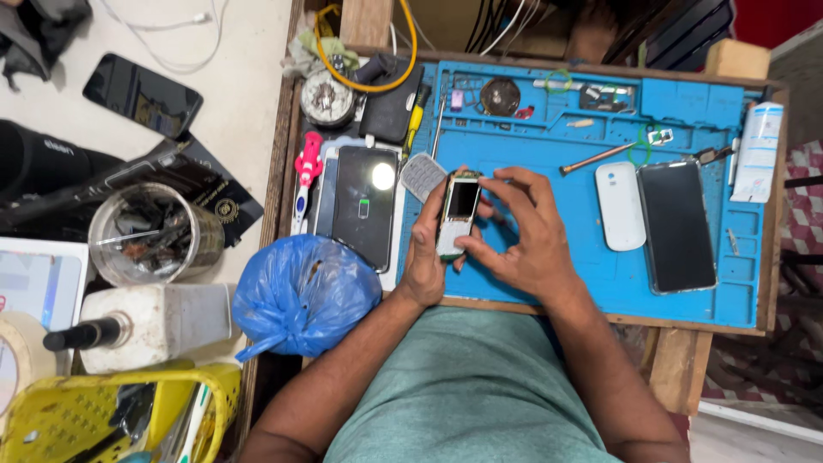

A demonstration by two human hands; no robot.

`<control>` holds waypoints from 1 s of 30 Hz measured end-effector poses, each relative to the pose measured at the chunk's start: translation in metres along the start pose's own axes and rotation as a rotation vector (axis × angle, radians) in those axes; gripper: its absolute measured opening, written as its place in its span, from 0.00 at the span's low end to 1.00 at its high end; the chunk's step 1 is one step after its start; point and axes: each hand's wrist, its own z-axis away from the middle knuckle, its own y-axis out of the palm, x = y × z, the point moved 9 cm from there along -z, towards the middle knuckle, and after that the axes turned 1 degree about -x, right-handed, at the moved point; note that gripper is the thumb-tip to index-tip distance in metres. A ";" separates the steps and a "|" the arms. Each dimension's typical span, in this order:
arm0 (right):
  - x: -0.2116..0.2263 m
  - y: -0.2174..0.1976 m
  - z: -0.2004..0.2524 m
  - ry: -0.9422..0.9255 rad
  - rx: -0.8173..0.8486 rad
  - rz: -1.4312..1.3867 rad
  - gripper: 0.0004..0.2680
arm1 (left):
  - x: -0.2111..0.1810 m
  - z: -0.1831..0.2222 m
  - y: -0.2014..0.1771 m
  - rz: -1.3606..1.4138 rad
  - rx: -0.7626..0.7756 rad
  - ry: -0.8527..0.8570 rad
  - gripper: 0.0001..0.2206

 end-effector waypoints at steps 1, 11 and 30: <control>-0.001 0.000 -0.001 0.003 -0.002 -0.012 0.28 | -0.002 -0.002 0.002 -0.016 0.000 -0.004 0.52; -0.035 0.014 0.009 0.163 0.071 -0.252 0.28 | -0.002 0.005 0.005 -0.130 0.046 -0.036 0.45; -0.070 0.014 0.029 0.426 0.029 -0.621 0.14 | 0.023 -0.002 -0.010 0.057 -0.046 -0.093 0.24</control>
